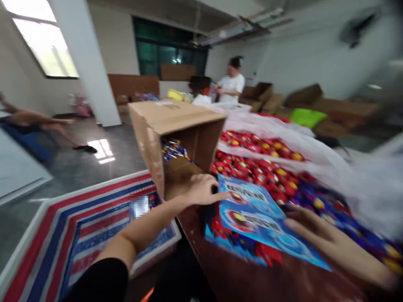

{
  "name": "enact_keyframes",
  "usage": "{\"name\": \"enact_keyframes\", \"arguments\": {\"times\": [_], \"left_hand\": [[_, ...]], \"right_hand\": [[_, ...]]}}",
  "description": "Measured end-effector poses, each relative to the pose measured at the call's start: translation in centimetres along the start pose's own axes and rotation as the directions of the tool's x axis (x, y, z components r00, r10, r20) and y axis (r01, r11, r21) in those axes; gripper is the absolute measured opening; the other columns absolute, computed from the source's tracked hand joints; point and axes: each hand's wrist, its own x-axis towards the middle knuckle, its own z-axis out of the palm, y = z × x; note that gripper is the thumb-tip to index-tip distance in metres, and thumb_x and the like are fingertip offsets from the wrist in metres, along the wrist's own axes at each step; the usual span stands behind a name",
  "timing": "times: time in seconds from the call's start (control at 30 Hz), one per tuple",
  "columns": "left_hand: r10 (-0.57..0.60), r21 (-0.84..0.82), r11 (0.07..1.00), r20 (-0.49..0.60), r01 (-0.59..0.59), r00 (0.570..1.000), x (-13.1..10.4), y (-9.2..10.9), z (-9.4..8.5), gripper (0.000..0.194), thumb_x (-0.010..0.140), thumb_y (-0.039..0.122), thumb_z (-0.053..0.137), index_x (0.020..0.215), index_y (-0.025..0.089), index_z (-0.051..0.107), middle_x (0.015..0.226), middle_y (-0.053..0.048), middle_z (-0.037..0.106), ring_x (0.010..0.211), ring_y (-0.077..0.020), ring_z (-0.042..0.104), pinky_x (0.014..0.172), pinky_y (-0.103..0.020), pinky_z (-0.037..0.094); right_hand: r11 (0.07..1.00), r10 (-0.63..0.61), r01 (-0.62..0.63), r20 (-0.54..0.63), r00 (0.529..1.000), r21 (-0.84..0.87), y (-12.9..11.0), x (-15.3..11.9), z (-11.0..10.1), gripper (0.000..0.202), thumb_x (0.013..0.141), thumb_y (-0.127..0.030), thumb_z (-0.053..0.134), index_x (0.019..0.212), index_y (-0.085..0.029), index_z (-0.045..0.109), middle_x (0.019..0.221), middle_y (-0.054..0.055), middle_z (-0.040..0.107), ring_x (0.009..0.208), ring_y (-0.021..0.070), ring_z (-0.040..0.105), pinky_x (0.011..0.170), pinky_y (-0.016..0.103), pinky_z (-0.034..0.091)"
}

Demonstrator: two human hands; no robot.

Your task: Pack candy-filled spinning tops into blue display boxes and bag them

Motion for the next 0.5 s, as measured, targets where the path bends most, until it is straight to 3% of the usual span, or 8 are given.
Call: {"name": "enact_keyframes", "arguments": {"times": [0.03,0.07,0.1,0.13,0.17,0.23,0.3,0.5], "left_hand": [[-0.050,0.160,0.986,0.042,0.042,0.998,-1.9,-0.8,0.0,0.067,0.083,0.077,0.077,0.110,0.015,0.080,0.117,-0.016,0.077,0.118,-0.0378,0.068,0.110,-0.050,0.050],[-0.109,0.282,0.958,0.204,0.048,0.973,-3.4,-1.4,-0.2,0.063,0.079,0.077,0.080,0.098,0.016,0.080,0.101,-0.012,0.078,0.104,-0.0345,0.070,0.102,-0.047,0.052],[-0.124,0.314,0.950,0.369,0.003,0.921,-4.2,-1.8,-0.4,0.057,0.087,0.073,0.074,0.091,0.017,0.079,0.089,-0.008,0.077,0.092,-0.0293,0.070,0.095,-0.042,0.052],[-0.085,0.263,0.964,0.435,-0.036,0.896,-4.4,-2.2,-0.7,0.049,0.095,0.065,0.067,0.091,0.018,0.080,0.086,-0.006,0.076,0.086,-0.0248,0.069,0.088,-0.037,0.051],[-0.015,0.233,0.969,0.380,-0.080,0.925,-4.0,-2.4,-0.7,0.041,0.098,0.056,0.065,0.092,0.018,0.079,0.087,-0.005,0.076,0.084,-0.0226,0.067,0.084,-0.035,0.049],[0.117,0.322,0.934,0.141,-0.157,0.983,-2.7,-2.7,-0.1,0.028,0.096,0.045,0.071,0.091,0.018,0.078,0.091,-0.006,0.076,0.095,-0.0255,0.065,0.091,-0.038,0.046],[0.203,0.448,0.877,-0.019,-0.173,0.979,-1.8,-2.9,0.9,0.023,0.095,0.041,0.075,0.088,0.019,0.074,0.093,-0.008,0.075,0.108,-0.0303,0.061,0.101,-0.045,0.042],[0.251,0.612,0.778,-0.097,-0.141,0.963,-1.1,-3.8,2.3,0.029,0.102,0.045,0.068,0.090,0.019,0.067,0.099,-0.010,0.072,0.120,-0.0354,0.057,0.111,-0.054,0.034]], "right_hand": [[0.985,0.113,-0.130,0.150,0.982,0.110,0.3,-2.6,-0.1,0.032,0.097,-0.071,0.064,0.102,-0.043,0.080,0.091,0.014,0.080,0.079,0.0303,0.080,0.064,0.042,0.063],[0.937,0.200,-0.275,0.315,0.928,0.216,0.3,-4.6,-0.2,0.034,0.096,-0.071,0.065,0.099,-0.040,0.080,0.090,0.015,0.080,0.078,0.0316,0.080,0.063,0.044,0.063],[0.867,0.255,-0.403,0.434,0.864,0.293,0.4,-6.0,-0.1,0.037,0.094,-0.070,0.069,0.098,-0.035,0.080,0.091,0.014,0.080,0.079,0.0313,0.079,0.065,0.044,0.063],[0.798,0.285,-0.509,0.542,0.791,0.323,0.6,-6.7,0.2,0.040,0.095,-0.067,0.072,0.098,-0.027,0.078,0.095,0.013,0.079,0.085,0.0293,0.078,0.070,0.042,0.063],[0.785,0.342,-0.524,0.474,0.812,0.332,1.1,-7.0,0.7,0.047,0.091,-0.068,0.075,0.096,-0.022,0.075,0.091,0.011,0.077,0.080,0.0258,0.074,0.069,0.040,0.061],[0.834,0.407,-0.478,0.279,0.870,0.275,2.7,-7.0,2.2,0.050,0.087,-0.067,0.077,0.092,-0.018,0.069,0.086,0.007,0.073,0.076,0.0209,0.066,0.069,0.035,0.054],[0.875,0.424,-0.444,0.134,0.896,0.196,4.0,-6.8,3.9,0.042,0.089,-0.059,0.075,0.092,-0.018,0.067,0.087,0.006,0.072,0.078,0.0196,0.063,0.070,0.033,0.050],[0.888,0.446,-0.451,-0.074,0.892,-0.084,4.9,-6.7,6.3,0.018,0.092,-0.037,0.075,0.095,-0.020,0.068,0.098,0.006,0.076,0.090,0.0222,0.065,0.069,0.031,0.041]]}}
